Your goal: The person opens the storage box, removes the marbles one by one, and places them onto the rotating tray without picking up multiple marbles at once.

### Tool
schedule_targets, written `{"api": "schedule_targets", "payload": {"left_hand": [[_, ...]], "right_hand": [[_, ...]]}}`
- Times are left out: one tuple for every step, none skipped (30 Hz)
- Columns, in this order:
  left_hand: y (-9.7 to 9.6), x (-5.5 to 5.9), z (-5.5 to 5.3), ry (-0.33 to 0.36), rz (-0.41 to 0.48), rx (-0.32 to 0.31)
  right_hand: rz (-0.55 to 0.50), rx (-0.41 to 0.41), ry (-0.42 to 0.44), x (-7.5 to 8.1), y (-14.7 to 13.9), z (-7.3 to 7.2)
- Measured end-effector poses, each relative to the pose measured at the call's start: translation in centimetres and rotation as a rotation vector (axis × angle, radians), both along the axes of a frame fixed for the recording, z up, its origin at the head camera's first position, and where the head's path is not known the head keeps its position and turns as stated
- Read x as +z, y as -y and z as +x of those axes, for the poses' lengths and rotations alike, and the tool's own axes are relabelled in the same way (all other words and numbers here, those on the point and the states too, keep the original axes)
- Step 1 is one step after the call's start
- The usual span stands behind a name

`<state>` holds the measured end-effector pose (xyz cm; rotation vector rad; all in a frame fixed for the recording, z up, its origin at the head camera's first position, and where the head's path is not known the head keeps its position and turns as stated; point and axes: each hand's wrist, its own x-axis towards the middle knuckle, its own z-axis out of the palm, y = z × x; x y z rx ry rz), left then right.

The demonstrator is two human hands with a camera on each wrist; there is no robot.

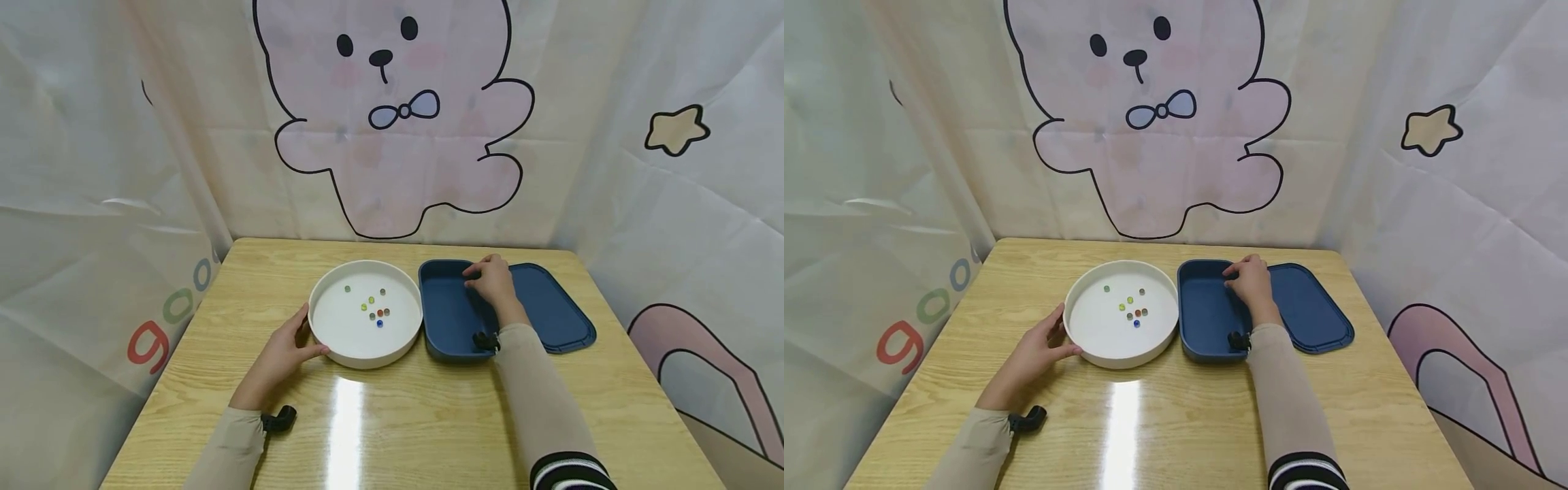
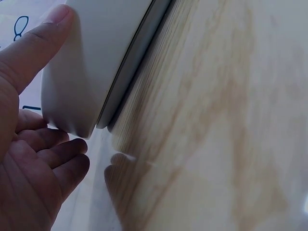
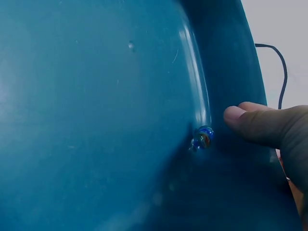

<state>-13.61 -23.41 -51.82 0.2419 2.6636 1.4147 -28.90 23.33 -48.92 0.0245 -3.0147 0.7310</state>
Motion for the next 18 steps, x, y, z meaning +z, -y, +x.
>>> {"api": "schedule_targets", "payload": {"left_hand": [[0.05, 0.01, 0.00, -0.003, -0.002, 0.001], [0.08, 0.02, 0.00, -0.004, 0.000, 0.002], [0.10, 0.04, 0.00, -0.004, 0.001, 0.001], [0.09, 0.09, -0.01, -0.004, 0.001, -0.001], [0.10, 0.12, -0.01, -0.005, -0.001, -0.003], [0.11, 0.15, 0.01, -0.003, 0.002, -0.002], [0.13, 0.15, 0.02, -0.001, 0.002, 0.000], [0.15, 0.16, 0.04, 0.001, 0.003, 0.002], [0.16, 0.17, 0.05, 0.003, 0.004, 0.002], [0.17, 0.16, 0.06, 0.005, 0.002, 0.003], [0.18, 0.15, 0.05, 0.006, 0.002, 0.003], [0.18, 0.16, 0.03, 0.007, 0.001, 0.003], [0.15, 0.17, -0.01, 0.007, -0.001, 0.002], [0.12, 0.19, -0.06, 0.006, -0.001, 0.002], [0.09, 0.20, -0.07, 0.005, -0.003, 0.000], [0.06, 0.20, -0.08, 0.005, -0.004, -0.001], [0.03, 0.22, -0.07, 0.006, -0.003, 0.000], [0.01, 0.23, -0.06, 0.006, -0.003, 0.001]], "right_hand": [[0.010, -0.004, 0.004, 0.00, 0.05, 0.01], [0.020, -0.008, 0.009, -0.01, 0.09, 0.02], [0.028, -0.014, 0.015, -0.02, 0.15, 0.02], [0.036, -0.018, 0.019, 0.00, 0.15, 0.00], [0.046, -0.019, 0.023, 0.02, 0.15, -0.01], [0.056, -0.016, 0.029, 0.02, 0.16, -0.03], [0.061, -0.014, 0.034, 0.02, 0.18, -0.05], [0.065, -0.010, 0.040, 0.01, 0.20, -0.07], [0.070, -0.007, 0.045, -0.02, 0.22, -0.08], [0.075, -0.003, 0.049, -0.06, 0.23, -0.08], [0.079, -0.002, 0.055, -0.10, 0.25, -0.09], [0.085, 0.000, 0.058, -0.11, 0.26, -0.08], [0.090, 0.001, 0.059, -0.12, 0.25, -0.07], [0.093, 0.001, 0.061, -0.12, 0.24, -0.04], [0.099, 0.001, 0.060, -0.15, 0.24, -0.02], [0.109, 0.004, 0.060, -0.15, 0.24, 0.01], [0.118, 0.009, 0.060, -0.17, 0.23, 0.03], [0.129, 0.016, 0.062, -0.14, 0.22, 0.08]]}}
